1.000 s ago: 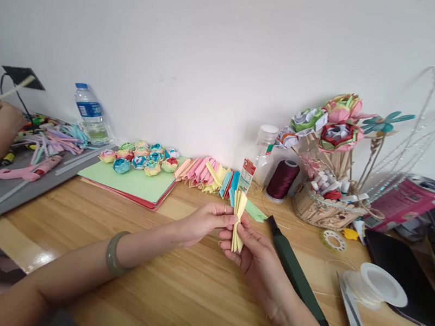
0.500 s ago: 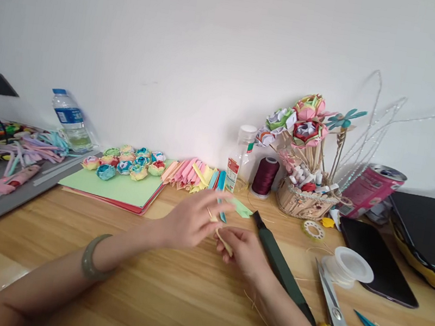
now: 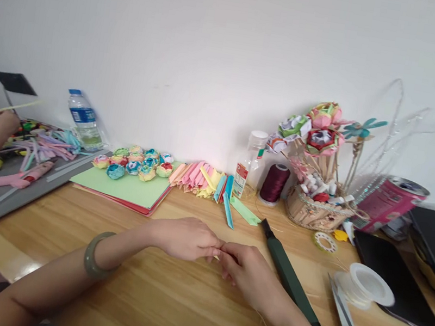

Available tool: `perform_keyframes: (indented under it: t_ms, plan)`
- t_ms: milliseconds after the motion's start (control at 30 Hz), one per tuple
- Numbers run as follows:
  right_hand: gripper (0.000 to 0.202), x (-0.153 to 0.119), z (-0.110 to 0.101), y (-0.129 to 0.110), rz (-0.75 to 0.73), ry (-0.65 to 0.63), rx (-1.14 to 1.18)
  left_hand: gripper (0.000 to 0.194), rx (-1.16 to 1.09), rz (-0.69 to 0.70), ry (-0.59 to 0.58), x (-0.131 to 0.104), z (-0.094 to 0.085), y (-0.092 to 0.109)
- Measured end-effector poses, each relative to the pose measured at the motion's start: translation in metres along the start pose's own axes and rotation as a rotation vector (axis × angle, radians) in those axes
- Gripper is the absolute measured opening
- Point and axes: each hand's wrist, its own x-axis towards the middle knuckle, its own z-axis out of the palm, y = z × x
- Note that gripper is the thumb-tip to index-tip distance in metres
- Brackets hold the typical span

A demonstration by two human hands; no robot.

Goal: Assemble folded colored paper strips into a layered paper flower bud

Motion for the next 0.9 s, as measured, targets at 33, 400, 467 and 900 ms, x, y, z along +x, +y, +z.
perform_keyframes:
  t_ms: [33,400,467,900]
  plan:
    - [0.026,0.0,-0.002,0.0,-0.055,0.001,-0.079,0.03,-0.012,0.004,-0.011,0.0,-0.001,0.0]
    - [0.021,0.006,-0.005,0.015,-0.196,0.112,-0.168,0.021,0.174,0.025,0.09,0.001,0.004,0.005]
    - [0.022,0.007,-0.005,0.017,-0.188,0.103,-0.227,0.021,0.158,0.053,0.116,0.002,0.004,0.004]
    - [0.045,0.007,-0.025,-0.001,-0.001,0.331,0.42,0.029,-1.125,-0.025,0.218,0.017,0.01,-0.027]
